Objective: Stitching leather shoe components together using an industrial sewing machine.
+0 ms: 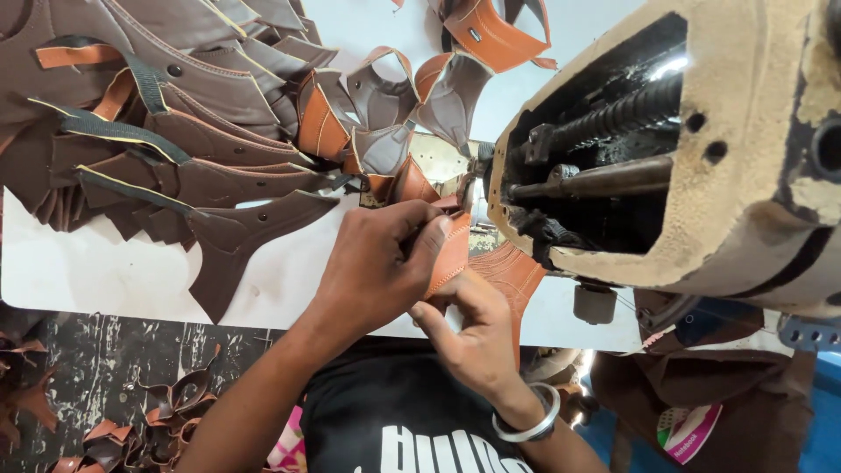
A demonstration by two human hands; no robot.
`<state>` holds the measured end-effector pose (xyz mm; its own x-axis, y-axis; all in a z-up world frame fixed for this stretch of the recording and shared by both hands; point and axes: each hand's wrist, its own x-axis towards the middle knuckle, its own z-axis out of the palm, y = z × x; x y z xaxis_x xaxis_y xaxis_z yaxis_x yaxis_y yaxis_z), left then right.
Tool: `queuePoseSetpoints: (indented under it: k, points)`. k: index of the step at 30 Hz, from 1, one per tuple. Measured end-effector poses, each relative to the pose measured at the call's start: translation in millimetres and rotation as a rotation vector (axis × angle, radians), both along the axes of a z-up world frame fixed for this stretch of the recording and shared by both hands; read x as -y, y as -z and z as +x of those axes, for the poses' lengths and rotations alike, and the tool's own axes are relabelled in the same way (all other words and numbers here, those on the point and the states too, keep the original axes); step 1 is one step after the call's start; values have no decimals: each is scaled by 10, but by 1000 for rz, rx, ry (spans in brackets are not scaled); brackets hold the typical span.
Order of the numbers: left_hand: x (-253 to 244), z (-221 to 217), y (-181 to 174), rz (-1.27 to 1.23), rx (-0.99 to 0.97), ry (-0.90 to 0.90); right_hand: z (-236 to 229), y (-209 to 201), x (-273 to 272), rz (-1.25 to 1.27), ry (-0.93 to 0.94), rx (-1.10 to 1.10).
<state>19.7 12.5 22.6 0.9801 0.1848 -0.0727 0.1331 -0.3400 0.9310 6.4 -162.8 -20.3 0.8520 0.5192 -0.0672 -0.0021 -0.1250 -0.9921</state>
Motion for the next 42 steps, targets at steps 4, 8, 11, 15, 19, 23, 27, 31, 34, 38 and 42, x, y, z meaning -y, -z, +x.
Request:
queuePoseSetpoints:
  k: [4,8,11,15,19,23,27,31,34,38,42]
  points:
    - [29,2,55,-20,4,-42,-22,-19,-74,-99,47,198]
    - [73,-8,100,25,142,-46,-21,17,-89,-70,80,287]
    - [80,86,-32,50,74,-38,26,33,-109,-68,92,269]
    - [95,174,156,93,310,-23,123,-3,-160,-61,112,209]
    - [67,349,168,123,260,-40,216,45,-236,-38,161,253]
    - [23,457,258,246,369,-47,254,244,-258,-128,230,243]
    - [-72,391,151,172,425,-51,311,-37,-284,-79,197,1]
    - [-163,61,234,285,519,-258,330,-66,32,-36,162,132]
    - [-256,-164,393,147,-31,-301,449,302,619,-507,119,551]
    - [-342,-282,910,-26,-183,-104,627,241,753,-1285,281,-11]
    - [-336,129,1264,-327,8,-111,532,251,828,-745,271,157]
